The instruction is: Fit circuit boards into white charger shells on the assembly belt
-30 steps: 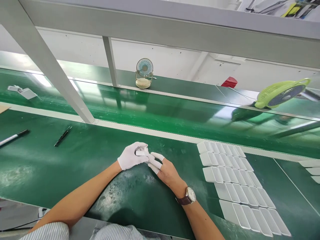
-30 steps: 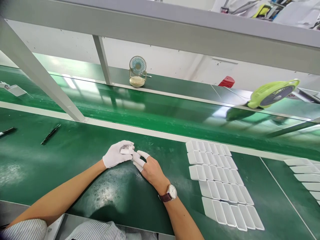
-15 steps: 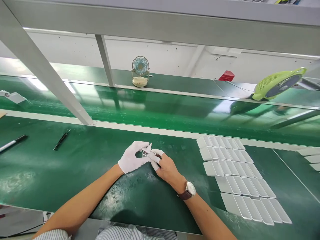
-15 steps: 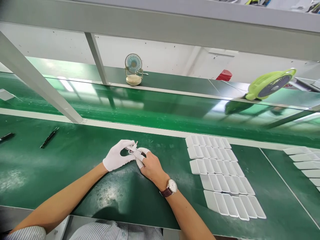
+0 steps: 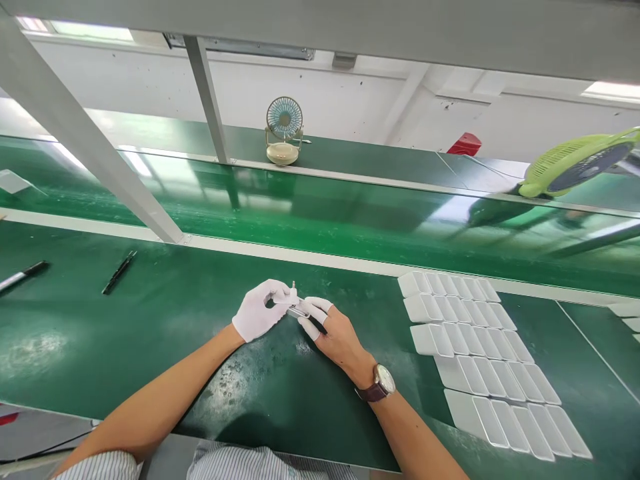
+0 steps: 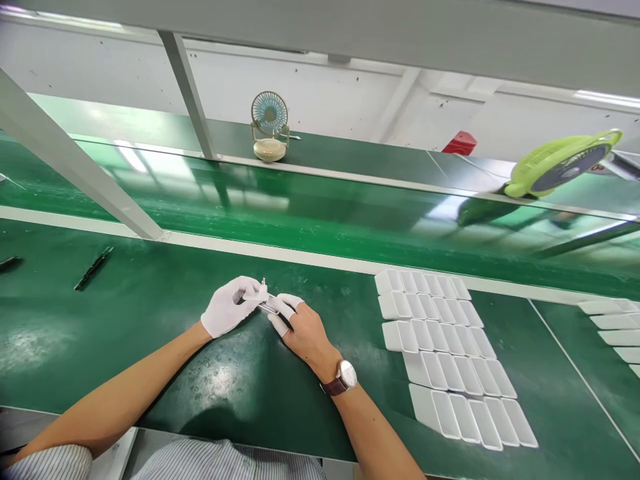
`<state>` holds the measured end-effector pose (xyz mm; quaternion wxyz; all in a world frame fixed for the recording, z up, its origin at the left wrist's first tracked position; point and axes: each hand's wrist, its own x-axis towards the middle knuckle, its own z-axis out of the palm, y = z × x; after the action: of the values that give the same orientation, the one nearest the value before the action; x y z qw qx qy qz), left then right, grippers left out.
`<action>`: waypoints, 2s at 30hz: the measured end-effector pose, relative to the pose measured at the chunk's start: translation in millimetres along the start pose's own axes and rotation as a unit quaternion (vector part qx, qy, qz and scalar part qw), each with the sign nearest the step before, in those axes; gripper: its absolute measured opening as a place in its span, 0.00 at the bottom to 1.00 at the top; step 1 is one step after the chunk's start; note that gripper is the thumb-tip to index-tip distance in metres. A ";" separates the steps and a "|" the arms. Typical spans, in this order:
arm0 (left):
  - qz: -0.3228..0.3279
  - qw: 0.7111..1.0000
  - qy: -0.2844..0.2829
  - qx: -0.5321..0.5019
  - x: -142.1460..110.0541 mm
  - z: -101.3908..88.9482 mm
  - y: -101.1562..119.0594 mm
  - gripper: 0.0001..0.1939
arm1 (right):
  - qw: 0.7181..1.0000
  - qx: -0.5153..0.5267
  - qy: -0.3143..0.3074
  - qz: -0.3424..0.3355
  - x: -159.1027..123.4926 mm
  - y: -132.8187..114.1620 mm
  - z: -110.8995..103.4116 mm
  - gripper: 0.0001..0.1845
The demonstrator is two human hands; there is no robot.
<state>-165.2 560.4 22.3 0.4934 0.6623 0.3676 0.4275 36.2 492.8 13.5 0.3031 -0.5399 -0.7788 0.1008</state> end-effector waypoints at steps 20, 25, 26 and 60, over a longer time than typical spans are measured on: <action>-0.014 0.999 -0.015 0.045 1.9 -2.6 -1.9 0.05 | 0.991 0.114 0.063 0.013 3.1 -5.7 -12.5 0.13; -0.020 0.999 -0.017 0.043 1.6 -3.3 -5.0 0.02 | 0.994 0.099 0.028 0.026 1.2 -5.9 -7.5 0.14; -0.022 0.999 -0.016 0.044 1.7 -3.2 -5.2 0.02 | 0.995 0.090 0.024 0.028 0.9 -5.8 -6.8 0.15; 0.204 0.961 0.024 0.187 -12.7 29.2 5.9 0.34 | 0.731 0.621 0.013 0.283 10.8 -30.6 -7.4 0.20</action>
<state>-142.4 537.5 21.2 0.2541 0.7934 0.3097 0.4584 14.1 489.2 38.1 0.5384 -0.4284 -0.3502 0.6356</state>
